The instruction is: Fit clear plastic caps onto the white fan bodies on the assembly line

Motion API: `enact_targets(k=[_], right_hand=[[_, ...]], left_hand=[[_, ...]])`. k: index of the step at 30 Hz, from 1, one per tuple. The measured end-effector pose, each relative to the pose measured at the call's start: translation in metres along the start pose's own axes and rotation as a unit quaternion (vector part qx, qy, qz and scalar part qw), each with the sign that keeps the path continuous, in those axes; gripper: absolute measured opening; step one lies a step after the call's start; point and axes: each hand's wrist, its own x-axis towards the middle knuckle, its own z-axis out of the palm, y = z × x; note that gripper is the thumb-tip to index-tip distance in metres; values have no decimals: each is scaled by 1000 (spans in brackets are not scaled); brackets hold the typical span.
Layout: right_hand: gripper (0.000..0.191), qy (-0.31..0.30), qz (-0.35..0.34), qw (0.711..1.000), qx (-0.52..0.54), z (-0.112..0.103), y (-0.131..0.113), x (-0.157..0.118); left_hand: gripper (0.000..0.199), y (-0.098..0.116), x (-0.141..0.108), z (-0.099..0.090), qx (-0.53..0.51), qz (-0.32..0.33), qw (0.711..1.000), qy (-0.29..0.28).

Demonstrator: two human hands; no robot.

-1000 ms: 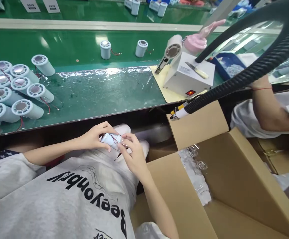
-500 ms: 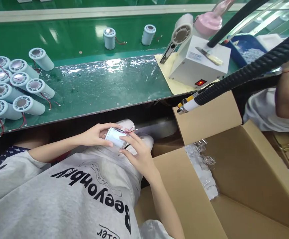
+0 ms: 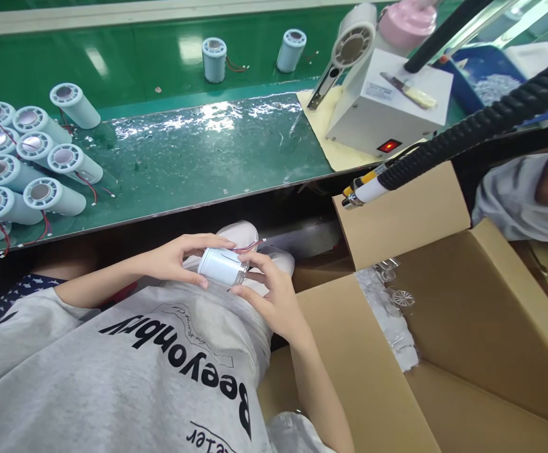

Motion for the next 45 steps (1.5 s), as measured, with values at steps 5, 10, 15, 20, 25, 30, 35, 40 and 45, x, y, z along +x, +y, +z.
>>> enact_targets(k=[5,10,15,20,25,30,35,40,45], right_hand=[[41,11,45,997,68,2,13,1],[61,213,43,967,132,-2,54,12],[77,370,27,917,146,-33,94,31],[77,410,6,895,173,-65,114,46],[74,390,-2,901,188,-82,123,60],[72,361,-17,918,160,-86,113,62],[51,257,-17,962,88,-75,80,24],[30,127,-91,977,-144,-59,36,-17],[34,115,-106,978,-141,-45,9,-30]], left_hand=[[84,-9,6,2,-104,-46,993,23],[88,-34,76,11,-234,-95,962,106],[81,-41,176,29,-258,-111,955,100],[77,-40,226,34,-244,-106,962,55],[75,-43,243,29,-227,-104,967,51],[77,-44,235,18,-194,-98,975,45],[78,-35,172,7,-145,-121,982,10],[78,-13,103,11,-34,-42,993,-105],[77,-1,74,16,28,59,991,-117]])
